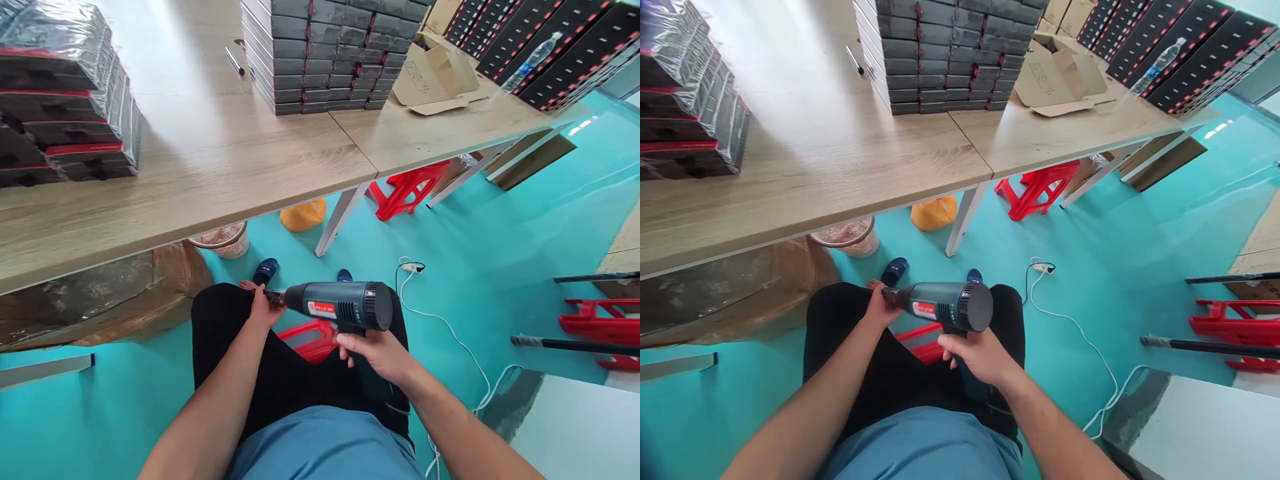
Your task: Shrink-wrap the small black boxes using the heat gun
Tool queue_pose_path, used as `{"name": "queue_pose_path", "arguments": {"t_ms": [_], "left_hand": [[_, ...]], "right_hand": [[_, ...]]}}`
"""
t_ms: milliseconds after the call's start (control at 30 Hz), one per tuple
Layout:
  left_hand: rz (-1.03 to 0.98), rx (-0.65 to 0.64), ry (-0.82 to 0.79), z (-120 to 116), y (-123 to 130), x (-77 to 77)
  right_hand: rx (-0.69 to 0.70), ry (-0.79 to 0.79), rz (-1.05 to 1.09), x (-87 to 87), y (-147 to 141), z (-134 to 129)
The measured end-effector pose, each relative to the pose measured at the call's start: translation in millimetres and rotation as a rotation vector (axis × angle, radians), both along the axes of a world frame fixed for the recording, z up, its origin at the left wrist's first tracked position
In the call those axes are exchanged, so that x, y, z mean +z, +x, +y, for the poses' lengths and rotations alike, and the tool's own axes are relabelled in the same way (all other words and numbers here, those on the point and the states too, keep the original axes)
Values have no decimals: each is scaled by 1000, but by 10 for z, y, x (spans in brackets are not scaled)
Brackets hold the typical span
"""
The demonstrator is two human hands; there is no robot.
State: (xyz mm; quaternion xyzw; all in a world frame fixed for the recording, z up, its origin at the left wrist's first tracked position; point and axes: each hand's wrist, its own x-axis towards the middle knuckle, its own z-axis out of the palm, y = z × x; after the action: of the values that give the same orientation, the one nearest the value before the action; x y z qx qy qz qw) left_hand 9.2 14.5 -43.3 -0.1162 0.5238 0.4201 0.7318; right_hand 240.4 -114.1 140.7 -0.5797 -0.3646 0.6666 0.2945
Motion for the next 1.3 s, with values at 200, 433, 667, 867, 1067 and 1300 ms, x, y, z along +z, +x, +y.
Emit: {"name": "queue_pose_path", "arguments": {"t_ms": [200, 433, 667, 867, 1067, 1300], "left_hand": [[15, 46, -41, -29, -1, 65], [-12, -48, 143, -24, -9, -2], [332, -387, 584, -146, 210, -96], [288, -296, 446, -144, 109, -150], [86, -216, 311, -99, 99, -56], [35, -143, 235, -90, 94, 79]], "right_hand": [[-38, -97, -12, 41, 147, -6], [-240, -168, 73, 66, 397, -65], [-67, 12, 55, 70, 97, 192], [-212, 28, -67, 50, 159, 477], [-136, -64, 4, 185, 314, 630], [81, -70, 20, 209, 241, 500]]}}
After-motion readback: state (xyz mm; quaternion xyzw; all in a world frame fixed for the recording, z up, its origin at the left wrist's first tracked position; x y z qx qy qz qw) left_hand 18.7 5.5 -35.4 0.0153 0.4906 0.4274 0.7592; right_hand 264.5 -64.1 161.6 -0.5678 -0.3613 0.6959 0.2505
